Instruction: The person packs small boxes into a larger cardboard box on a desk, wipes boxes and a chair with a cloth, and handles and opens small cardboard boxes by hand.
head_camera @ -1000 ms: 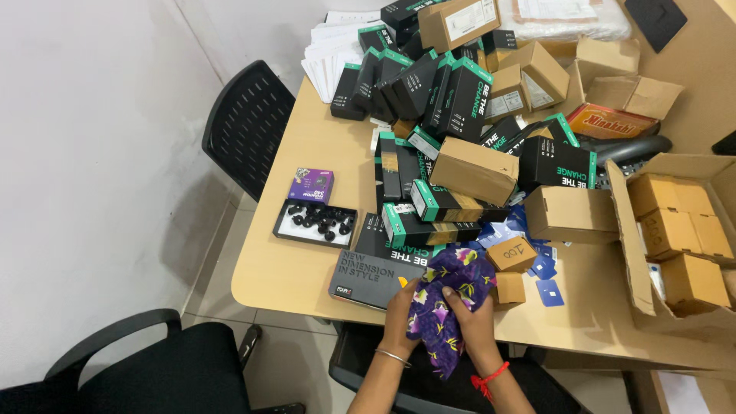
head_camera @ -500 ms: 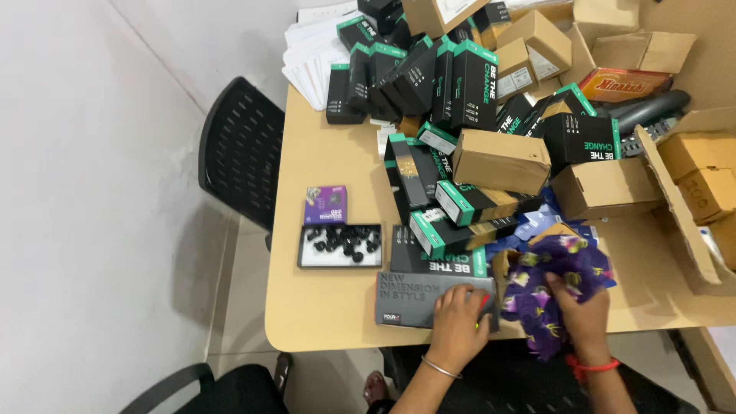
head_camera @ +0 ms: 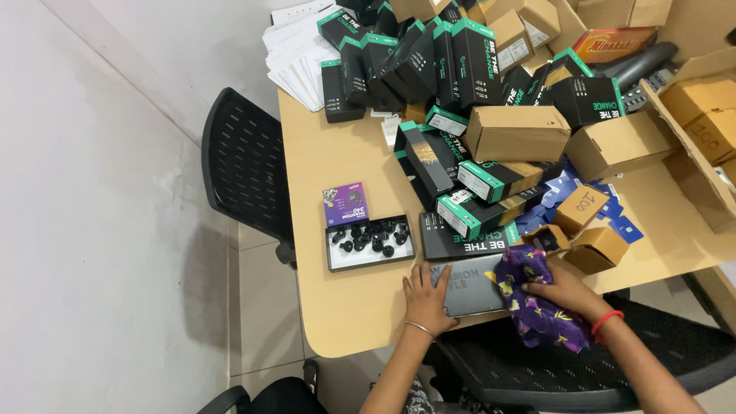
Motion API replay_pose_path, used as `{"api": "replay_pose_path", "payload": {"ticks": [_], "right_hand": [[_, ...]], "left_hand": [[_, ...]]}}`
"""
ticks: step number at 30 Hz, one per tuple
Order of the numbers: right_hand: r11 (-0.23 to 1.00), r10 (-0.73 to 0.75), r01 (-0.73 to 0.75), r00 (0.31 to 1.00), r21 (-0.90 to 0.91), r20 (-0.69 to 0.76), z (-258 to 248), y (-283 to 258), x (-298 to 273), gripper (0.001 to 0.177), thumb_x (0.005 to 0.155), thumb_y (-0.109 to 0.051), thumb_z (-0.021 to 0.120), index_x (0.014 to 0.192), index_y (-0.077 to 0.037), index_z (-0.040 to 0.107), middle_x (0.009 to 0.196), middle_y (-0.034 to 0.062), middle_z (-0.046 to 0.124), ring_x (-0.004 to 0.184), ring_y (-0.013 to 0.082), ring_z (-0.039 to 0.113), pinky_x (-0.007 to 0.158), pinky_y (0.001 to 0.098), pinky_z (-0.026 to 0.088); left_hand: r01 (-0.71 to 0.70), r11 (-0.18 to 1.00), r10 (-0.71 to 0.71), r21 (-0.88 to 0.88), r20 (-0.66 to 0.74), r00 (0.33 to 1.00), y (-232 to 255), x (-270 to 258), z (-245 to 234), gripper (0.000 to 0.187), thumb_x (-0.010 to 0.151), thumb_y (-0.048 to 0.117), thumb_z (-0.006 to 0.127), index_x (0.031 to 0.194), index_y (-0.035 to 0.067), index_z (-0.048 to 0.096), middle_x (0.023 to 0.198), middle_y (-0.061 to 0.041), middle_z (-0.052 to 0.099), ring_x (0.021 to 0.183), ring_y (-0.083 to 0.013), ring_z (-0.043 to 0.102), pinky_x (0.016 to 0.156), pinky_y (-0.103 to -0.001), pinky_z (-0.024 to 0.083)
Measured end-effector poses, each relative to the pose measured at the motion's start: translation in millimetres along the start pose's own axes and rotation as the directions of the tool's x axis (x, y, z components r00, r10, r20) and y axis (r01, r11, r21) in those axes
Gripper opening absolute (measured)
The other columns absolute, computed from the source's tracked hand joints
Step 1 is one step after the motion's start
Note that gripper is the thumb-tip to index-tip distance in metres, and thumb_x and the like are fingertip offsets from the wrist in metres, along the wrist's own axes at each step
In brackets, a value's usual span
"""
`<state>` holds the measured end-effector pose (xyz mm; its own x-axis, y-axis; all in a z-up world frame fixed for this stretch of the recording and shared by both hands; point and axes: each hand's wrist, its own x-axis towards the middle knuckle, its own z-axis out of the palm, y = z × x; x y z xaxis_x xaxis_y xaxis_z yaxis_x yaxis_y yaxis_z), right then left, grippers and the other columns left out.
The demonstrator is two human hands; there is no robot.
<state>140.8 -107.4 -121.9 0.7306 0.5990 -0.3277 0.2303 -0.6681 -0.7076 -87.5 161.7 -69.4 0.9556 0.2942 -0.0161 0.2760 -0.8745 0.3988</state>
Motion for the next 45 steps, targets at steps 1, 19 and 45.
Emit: {"api": "replay_pose_path", "payload": {"ticks": [1, 19, 45], "right_hand": [[1.000, -0.006, 0.006, 1.000, -0.009, 0.002, -0.9, 1.6, 0.0, 0.065, 0.073, -0.035, 0.083, 0.126, -0.003, 0.064, 0.105, 0.0142, 0.078, 0.094, 0.0254, 0.074, 0.088, 0.0365, 0.056], [0.968, -0.250, 0.251, 0.967, -0.019, 0.044, -26.2, -109.7, -50.1, 0.053, 0.074, -0.029, 0.081, 0.116, 0.001, 0.067, 0.102, 0.0161, 0.079, 0.095, 0.0260, 0.076, 0.087, 0.0370, 0.057], [0.901, -0.237, 0.269, 0.962, -0.340, 0.134, 60.9, -169.4, -18.3, 0.063, 0.071, -0.031, 0.084, 0.126, -0.009, 0.064, 0.141, 0.0157, 0.055, 0.105, 0.0360, 0.067, 0.089, 0.0430, 0.054]], "left_hand": [[0.050, 0.999, -0.050, 0.008, 0.066, 0.997, 1.0, -3.6, 5.1, 0.127, 0.049, 0.042, 0.096, 0.159, 0.024, 0.034, 0.155, -0.024, 0.029, 0.145, -0.0468, 0.022, 0.114, -0.070, 0.022], [0.172, 0.980, -0.175, -0.101, -0.028, 0.984, -14.4, -47.0, -21.1, 0.128, 0.043, 0.056, 0.098, 0.153, 0.027, 0.037, 0.154, -0.020, 0.030, 0.147, -0.0451, 0.018, 0.114, -0.062, 0.027], [0.285, 0.958, -0.286, -0.028, -0.172, 0.943, -203.5, 86.1, -50.0, 0.063, 0.095, 0.041, 0.061, 0.149, 0.012, 0.047, 0.160, -0.014, 0.034, 0.149, -0.0392, 0.027, 0.115, -0.067, 0.023]]}}
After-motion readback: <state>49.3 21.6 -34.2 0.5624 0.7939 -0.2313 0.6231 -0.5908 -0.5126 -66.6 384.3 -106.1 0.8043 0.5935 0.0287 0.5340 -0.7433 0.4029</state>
